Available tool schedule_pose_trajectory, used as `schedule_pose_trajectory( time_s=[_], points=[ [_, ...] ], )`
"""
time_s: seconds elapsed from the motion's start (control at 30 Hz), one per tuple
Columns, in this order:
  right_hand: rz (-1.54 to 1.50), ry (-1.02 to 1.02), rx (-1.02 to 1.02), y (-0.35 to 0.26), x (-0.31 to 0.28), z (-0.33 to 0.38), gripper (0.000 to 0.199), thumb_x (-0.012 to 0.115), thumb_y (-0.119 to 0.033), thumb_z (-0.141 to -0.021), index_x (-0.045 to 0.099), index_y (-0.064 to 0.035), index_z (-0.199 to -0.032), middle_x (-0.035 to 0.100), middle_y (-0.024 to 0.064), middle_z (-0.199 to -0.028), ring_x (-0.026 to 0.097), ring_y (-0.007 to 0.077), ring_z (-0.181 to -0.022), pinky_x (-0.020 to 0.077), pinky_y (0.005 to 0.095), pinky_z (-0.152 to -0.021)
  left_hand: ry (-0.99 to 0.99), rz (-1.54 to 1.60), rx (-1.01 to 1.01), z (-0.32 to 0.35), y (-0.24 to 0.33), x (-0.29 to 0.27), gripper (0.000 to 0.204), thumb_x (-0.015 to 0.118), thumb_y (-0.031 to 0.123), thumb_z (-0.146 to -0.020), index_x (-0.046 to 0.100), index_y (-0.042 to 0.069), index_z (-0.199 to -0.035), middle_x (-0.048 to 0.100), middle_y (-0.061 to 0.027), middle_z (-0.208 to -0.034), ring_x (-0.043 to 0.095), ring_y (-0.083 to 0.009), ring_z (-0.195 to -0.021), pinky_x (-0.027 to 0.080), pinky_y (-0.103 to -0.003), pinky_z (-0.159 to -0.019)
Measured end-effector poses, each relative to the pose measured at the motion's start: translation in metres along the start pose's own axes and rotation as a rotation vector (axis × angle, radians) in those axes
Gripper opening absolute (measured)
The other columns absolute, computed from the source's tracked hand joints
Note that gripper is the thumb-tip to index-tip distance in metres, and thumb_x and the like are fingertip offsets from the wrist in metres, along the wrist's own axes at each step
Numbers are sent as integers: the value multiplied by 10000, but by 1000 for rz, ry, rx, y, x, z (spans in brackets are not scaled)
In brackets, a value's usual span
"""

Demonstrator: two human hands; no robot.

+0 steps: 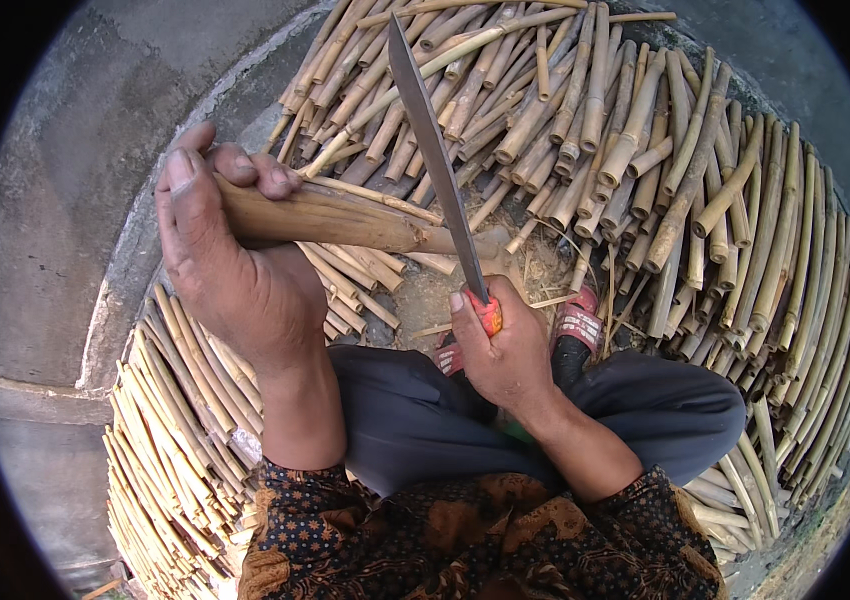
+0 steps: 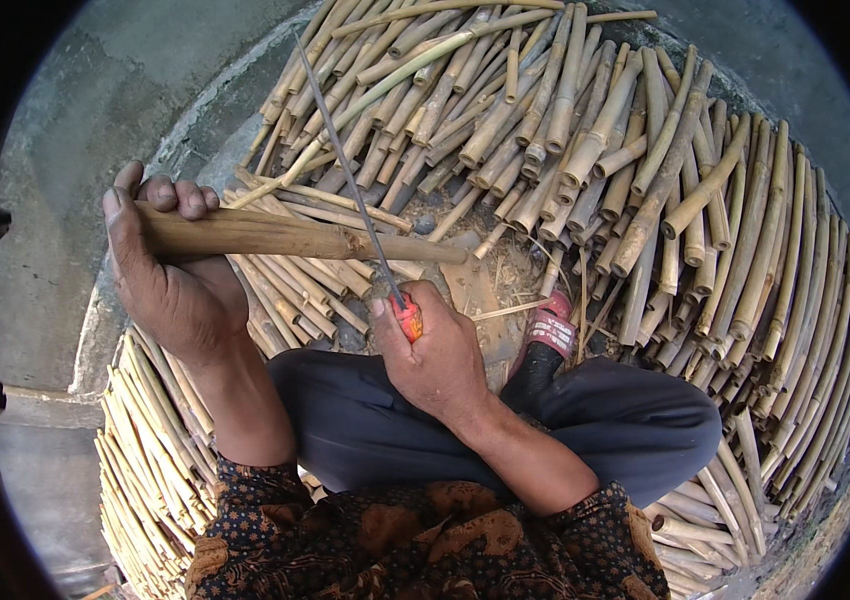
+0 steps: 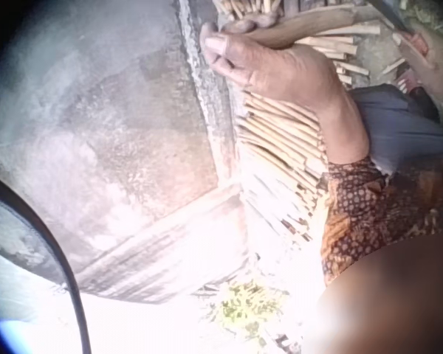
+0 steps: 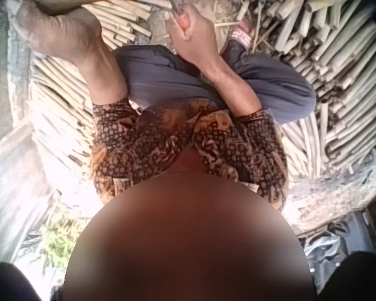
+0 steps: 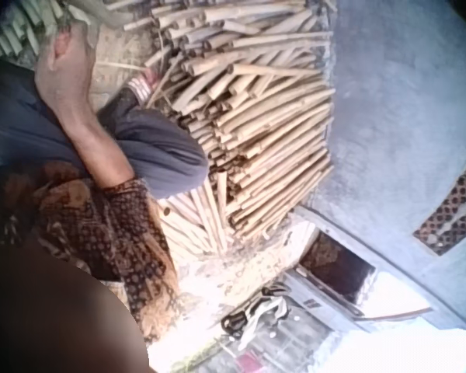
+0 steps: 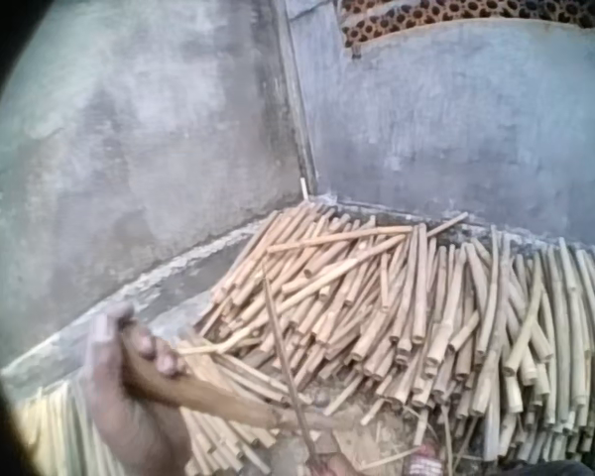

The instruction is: The person sits cross-legged on a concrete floor surrounded by bamboo pieces and uses a knife to shave and shape the ends of bamboo segments. They repeatedly pick up a piece, hold it in the left hand, and use the knife in the right hand to smooth or taper the end before placing it back into the pile.

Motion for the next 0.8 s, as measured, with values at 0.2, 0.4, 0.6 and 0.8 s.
schedule_pose_trajectory(
  time_s=[0.2, 0.4, 0.6, 0.8],
  points=[
    [122, -72, 125, -7, 20, -26, 242, 639, -201, -993, 563, 6, -892, 620, 160, -622, 697, 290, -584, 516, 391, -557, 24, -17, -10, -2, -2, 2, 277, 563, 279, -1066, 540, 5, -1100, 543, -77, -914, 559, -168, -821, 496, -319, -792],
    [38, 30, -263, -18, 14, -7, 248, 667, -204, -955, 592, 27, -1006, 658, 273, -756, 678, 481, -749, 534, 489, -625, 71, -1, -30, -2, -3, -3, 242, 560, 267, -1067, 537, 26, -1072, 541, -75, -915, 565, -172, -837, 499, -328, -796],
    [336, -25, 133, 64, 17, -30, 285, 641, -244, -969, 617, 38, -993, 659, 229, -732, 678, 443, -703, 527, 469, -653, 93, -65, 10, -6, -3, -9, 222, 536, 259, -1067, 532, 40, -1035, 532, -68, -905, 560, -174, -839, 495, -335, -776],
    [222, -18, 214, 69, -2, -18, 285, 632, -250, -982, 618, 34, -989, 643, 195, -704, 678, 352, -671, 515, 424, -638, -83, 189, -61, -17, 1, -22, 327, 439, 311, -1066, 499, 83, -840, 476, -43, -705, 488, -153, -646, 440, -332, -695]
  ],
)
Point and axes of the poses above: each hand's wrist, its own z-axis away from the middle knuckle, its own x-axis out of the palm, y = z × x, the point moved 4 cm from there along -z, towards the middle knuckle
